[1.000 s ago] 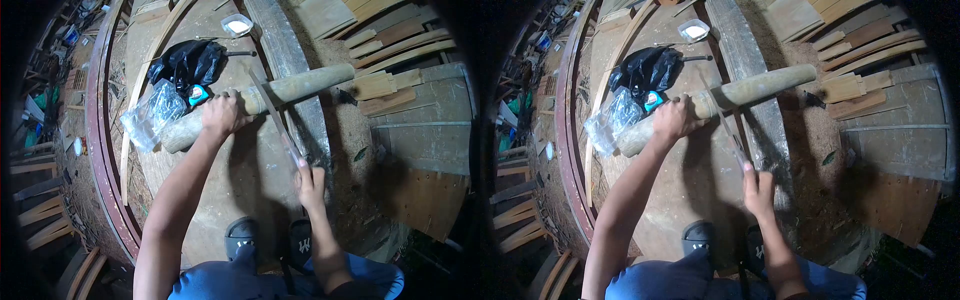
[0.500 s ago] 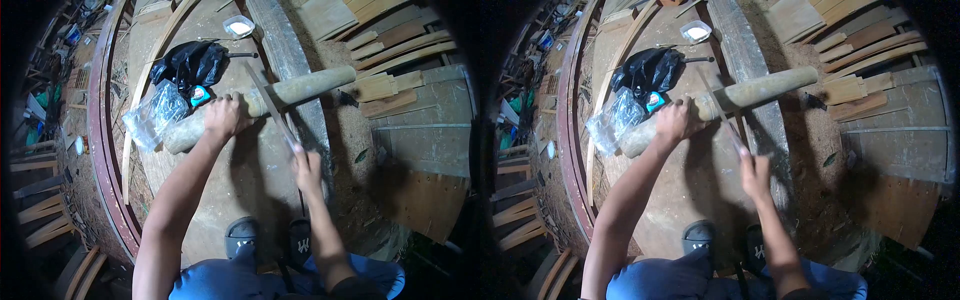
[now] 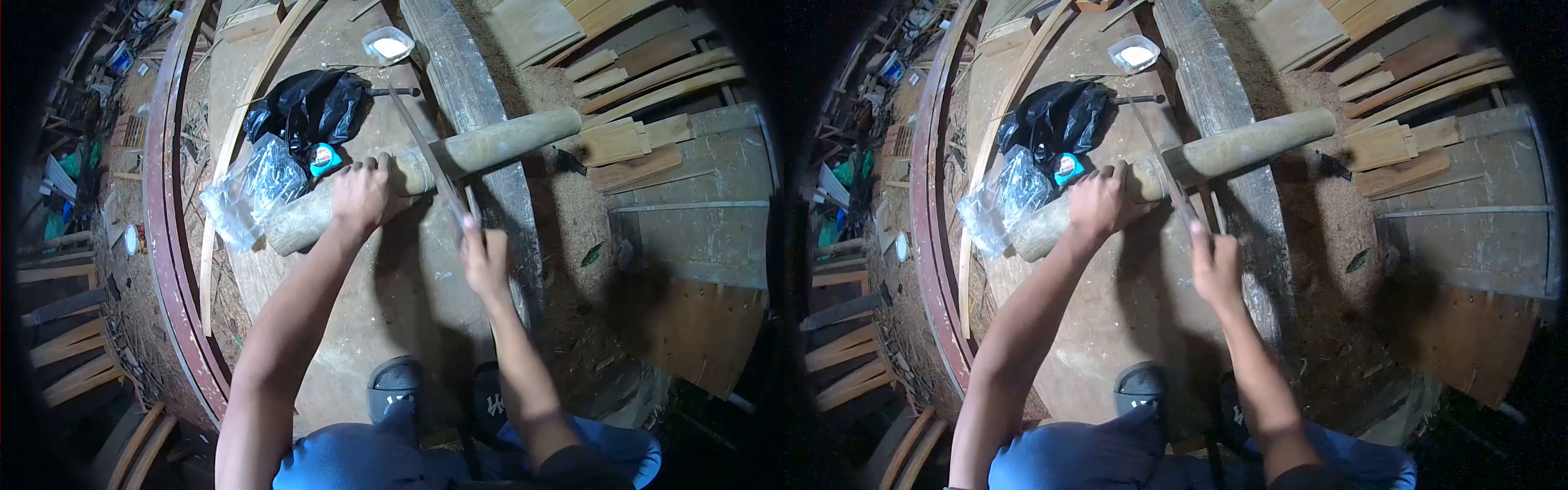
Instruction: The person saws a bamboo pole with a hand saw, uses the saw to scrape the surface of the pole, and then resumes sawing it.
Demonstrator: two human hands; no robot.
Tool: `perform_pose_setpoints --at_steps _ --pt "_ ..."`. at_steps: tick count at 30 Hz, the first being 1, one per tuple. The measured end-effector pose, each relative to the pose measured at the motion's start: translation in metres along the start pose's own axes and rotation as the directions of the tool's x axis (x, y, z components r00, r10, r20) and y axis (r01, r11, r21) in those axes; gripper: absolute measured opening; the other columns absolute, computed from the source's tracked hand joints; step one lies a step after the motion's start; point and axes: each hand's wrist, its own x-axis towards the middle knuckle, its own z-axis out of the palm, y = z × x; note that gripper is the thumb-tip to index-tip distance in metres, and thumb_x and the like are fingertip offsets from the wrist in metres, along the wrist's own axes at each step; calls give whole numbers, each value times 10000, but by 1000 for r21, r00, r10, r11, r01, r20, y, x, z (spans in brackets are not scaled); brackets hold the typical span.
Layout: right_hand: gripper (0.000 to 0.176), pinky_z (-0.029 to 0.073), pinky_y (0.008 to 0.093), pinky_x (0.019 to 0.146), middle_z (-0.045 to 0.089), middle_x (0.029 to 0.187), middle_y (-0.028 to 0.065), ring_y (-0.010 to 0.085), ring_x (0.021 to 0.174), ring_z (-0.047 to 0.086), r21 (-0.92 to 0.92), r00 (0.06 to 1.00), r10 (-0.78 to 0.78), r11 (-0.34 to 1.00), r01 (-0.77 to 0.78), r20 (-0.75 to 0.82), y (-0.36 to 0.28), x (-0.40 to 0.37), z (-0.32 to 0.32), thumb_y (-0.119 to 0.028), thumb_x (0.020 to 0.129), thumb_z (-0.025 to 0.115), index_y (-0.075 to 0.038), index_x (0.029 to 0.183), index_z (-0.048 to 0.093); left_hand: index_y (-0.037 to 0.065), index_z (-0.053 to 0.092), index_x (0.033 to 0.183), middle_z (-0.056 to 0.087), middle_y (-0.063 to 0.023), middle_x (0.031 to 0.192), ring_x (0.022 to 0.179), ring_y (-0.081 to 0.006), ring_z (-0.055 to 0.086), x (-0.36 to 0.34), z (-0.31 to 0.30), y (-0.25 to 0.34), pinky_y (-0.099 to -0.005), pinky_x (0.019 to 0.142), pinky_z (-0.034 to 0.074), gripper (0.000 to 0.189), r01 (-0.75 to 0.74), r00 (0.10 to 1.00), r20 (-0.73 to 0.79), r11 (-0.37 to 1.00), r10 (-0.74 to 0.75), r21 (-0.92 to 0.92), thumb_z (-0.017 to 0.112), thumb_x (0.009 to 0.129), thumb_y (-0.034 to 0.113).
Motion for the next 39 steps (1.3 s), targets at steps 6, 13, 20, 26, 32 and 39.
perform_pose_setpoints --at_steps 6,13,20,26,32,39 --pt "626 208 280 417 390 480 -57 59 413 339 115 997 41 992 -49 70 16 -51 -30 -438 1051 522 -132 519 401 13 612 1113 704 -197 1034 988 -346 704 1 0 -3 -442 868 564 794 -14 1000 27 1000 13 16 812 674 644" --pt "676 280 417 455 403 471 31 156 441 415 -51 999 49 997 -49 -6 3 5 7 -473 1032 519 19 570 483 23 602 1104 708 -195 1029 958 -346 716 -1 1 -3 -432 833 577 750 -6 1000 -20 1000 5 -9 803 703 625" --pt "661 244 293 438 408 459 -28 83 419 382 57 995 94 994 -96 41 9 -78 -33 -444 1055 491 -87 503 422 21 592 1122 703 -198 1049 973 -346 714 0 2 -5 -421 863 571 779 -27 999 28 1000 27 13 794 700 644" --pt "659 261 323 431 405 460 -44 93 416 400 23 1000 20 1000 -20 -1 2 -10 -7 -460 1047 511 -94 505 427 21 588 1206 703 -189 1053 978 -349 710 -8 17 -4 -430 872 566 820 -51 996 -69 998 54 44 776 717 653" --pt "611 283 270 449 440 504 -43 72 441 406 56 1000 1 998 -3 29 -2 -1 7 -465 1049 516 -98 563 471 15 571 1275 678 -186 1107 1034 -331 684 -9 19 -2 -436 897 543 869 -76 989 -119 995 84 70 800 698 623" --pt "522 310 282 502 480 542 -14 61 520 443 109 999 45 993 -46 14 25 -72 -35 -314 1047 554 -30 611 520 28 570 1256 655 -151 1074 1028 -309 662 -15 20 5 -415 872 539 816 -32 983 -176 997 43 65 822 697 567"
